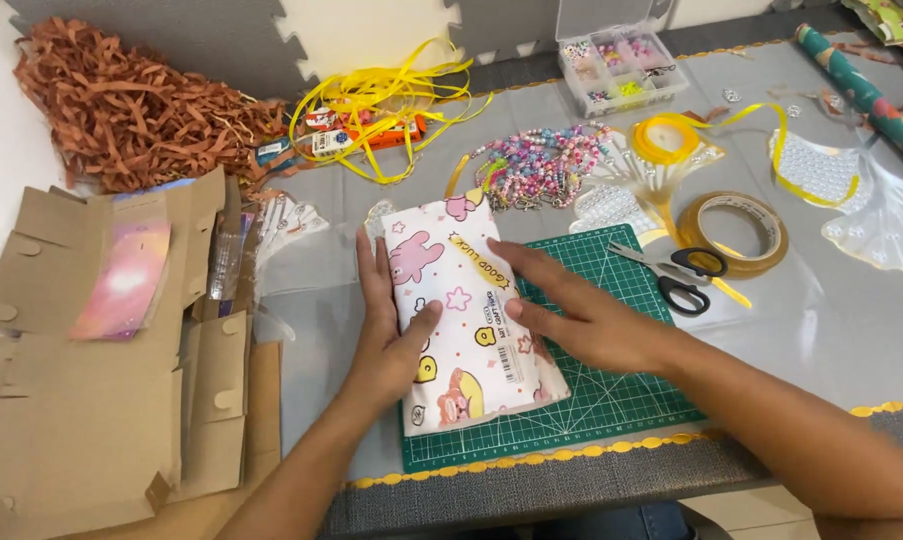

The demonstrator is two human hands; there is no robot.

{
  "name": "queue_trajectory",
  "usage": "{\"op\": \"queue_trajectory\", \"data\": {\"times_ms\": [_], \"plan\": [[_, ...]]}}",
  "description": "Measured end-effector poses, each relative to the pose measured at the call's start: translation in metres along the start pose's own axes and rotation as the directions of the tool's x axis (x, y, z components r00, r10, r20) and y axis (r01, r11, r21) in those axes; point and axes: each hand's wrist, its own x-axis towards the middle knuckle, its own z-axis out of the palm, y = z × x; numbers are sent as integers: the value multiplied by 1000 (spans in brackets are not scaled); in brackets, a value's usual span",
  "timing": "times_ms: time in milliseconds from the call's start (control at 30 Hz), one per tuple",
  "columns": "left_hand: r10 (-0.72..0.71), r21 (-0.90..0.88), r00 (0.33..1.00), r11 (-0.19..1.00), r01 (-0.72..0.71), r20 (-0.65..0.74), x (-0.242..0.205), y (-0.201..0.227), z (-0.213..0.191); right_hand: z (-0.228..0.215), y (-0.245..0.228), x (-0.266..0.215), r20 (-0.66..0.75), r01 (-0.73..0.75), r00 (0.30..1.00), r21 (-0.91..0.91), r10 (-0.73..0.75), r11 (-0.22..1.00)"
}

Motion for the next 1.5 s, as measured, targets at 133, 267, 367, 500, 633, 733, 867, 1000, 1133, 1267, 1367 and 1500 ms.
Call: {"op": "queue_trajectory", "data": {"times_ms": [133,267,367,500,633,733,867,1000,1133,1267,1367,1500], "plan": [[69,-81,997,995,-66,36,-5,-5,-8,10,8,0,-233,119,934,-513,-271,850],[17,149,994,988,-33,105,-28,11,0,23,10,4,-80,282,934,-436,-348,855],[-22,241,996,971,0,88,-33,15,3,25,14,4,-9,280,946,-488,-325,827],[-132,219,991,968,122,32,-42,13,1,18,38,3,129,348,933,-570,-337,745],[-238,265,971,938,224,19,-60,25,-7,19,34,0,141,315,947,-580,-289,751],[-376,312,921,867,389,-102,-63,19,-8,27,31,0,108,310,946,-576,-305,757],[-340,564,925,736,374,-170,-51,4,-11,45,33,4,-106,250,898,-677,-428,693],[-263,810,945,499,307,-196,-48,-35,-9,58,32,7,-135,164,798,-888,-587,429],[-195,819,957,498,285,-215,-54,-43,-8,66,33,3,-122,99,822,-931,-556,350],[-386,773,896,492,401,-219,-55,-11,-6,67,30,4,-108,44,847,-962,-521,271],[-473,737,855,497,459,-213,-58,7,-4,67,32,3,-95,20,870,-974,-484,227],[-330,664,921,644,380,-207,-74,4,-7,63,37,6,-103,24,886,-964,-452,266]]}}
